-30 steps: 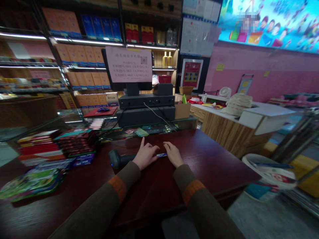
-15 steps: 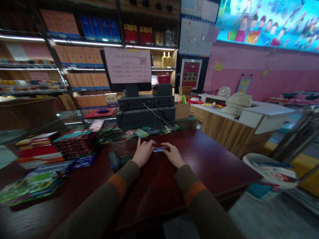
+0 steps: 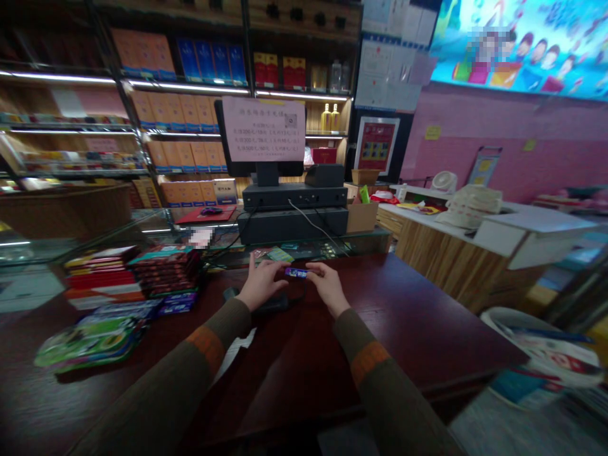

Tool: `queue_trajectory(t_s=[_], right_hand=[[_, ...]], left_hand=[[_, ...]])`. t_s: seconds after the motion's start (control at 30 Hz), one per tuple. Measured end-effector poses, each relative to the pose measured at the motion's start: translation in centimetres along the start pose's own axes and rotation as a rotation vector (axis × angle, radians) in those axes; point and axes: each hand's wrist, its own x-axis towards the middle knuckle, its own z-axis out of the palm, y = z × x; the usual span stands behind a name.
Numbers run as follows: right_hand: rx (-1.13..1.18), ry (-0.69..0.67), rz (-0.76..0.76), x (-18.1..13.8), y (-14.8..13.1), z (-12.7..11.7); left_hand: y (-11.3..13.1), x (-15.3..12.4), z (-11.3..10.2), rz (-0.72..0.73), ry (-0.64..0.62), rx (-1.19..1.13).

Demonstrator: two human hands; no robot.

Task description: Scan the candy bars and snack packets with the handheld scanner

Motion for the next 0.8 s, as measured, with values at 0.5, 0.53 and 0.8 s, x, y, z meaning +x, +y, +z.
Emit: queue_trajectory(t_s=[0.5,0.53,0.8], right_hand=[[0.073,-0.121,-0.021,0.9,-1.9,8.1],[0.069,-0.135,-0.025,0.9,-2.0,8.5],[0.113,-0.21,-0.059,1.1,-1.6,11.9]], left_hand=[[-6.3,-3.4,-3.2,-0.155,0.147,-0.014],[-6.7,-3.7,-3.3,-0.166,0.148,-0.015],[-9.4,-6.0,-4.5,-0.225,0.177,-0.003]])
